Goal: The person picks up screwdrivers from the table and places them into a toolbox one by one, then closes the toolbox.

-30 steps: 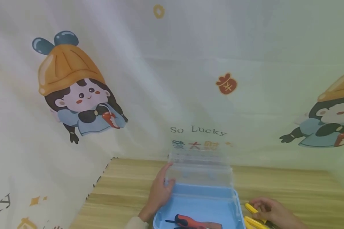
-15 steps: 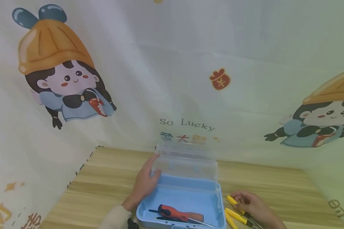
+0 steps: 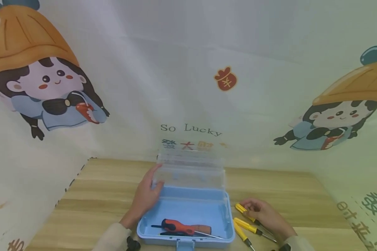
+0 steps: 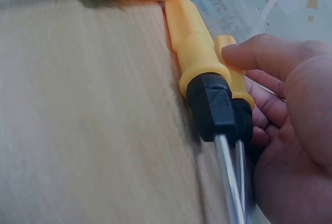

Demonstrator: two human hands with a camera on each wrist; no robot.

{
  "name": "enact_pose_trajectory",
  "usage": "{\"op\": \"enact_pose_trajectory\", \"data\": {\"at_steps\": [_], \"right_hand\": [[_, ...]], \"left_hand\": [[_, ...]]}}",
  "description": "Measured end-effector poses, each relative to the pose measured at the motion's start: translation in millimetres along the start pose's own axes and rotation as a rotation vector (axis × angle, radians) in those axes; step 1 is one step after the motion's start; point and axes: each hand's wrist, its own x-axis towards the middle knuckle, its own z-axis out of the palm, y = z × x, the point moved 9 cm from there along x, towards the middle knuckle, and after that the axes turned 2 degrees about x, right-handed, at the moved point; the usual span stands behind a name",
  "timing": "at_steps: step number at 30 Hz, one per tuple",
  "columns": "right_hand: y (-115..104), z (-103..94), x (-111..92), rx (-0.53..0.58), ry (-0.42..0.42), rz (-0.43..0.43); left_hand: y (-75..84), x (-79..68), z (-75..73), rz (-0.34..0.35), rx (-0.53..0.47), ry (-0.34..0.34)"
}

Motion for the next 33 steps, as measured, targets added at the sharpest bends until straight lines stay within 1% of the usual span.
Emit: {"op": "enact_pose_trajectory", "data": {"at_steps": [3,7,10,13,16,21,24,30,33], "right_hand": [[-0.3,-2.1,1.5,-0.005,-0.002,-0.024],[-3.7,-3.4,5.6,-0.032,0.003,-0.050],[-3.4,-5.6,5.4,-0.037,0.012,-0.041],[-3.4,-6.3,3.7,-0.022,0.018,-0.034],[-4.9,-5.4,2.3,-0.009,0.018,-0.037],[-3.4,-4.4,1.1,-0.006,0.035,0.026],[-2.4,-4.8,1.1,-0.021,0.052,0.043],[-8.4,-6.2,3.1,0.013,0.054,-0.048],[-9.4,-8.5,2.8,0.007,0.047,-0.062]], "left_hand": [[-2.6,1.8,0.5,-0.007,-0.003,0.006],[-5.3,-0.1,-2.7,-0.022,-0.012,0.010],[-4.0,-0.5,-2.2,-0.020,-0.026,0.016],[-2.4,-0.6,-1.1,-0.010,-0.025,0.021],[-3.0,-0.4,-0.9,-0.015,-0.020,0.023],[-5.3,-1.2,-1.3,-0.019,-0.020,0.020],[-6.9,-3.0,-1.5,-0.033,-0.021,0.019],[-4.2,-0.9,-3.0,-0.020,-0.016,0.026],[-3.7,-0.1,0.0,-0.026,-0.020,0.021]]}}
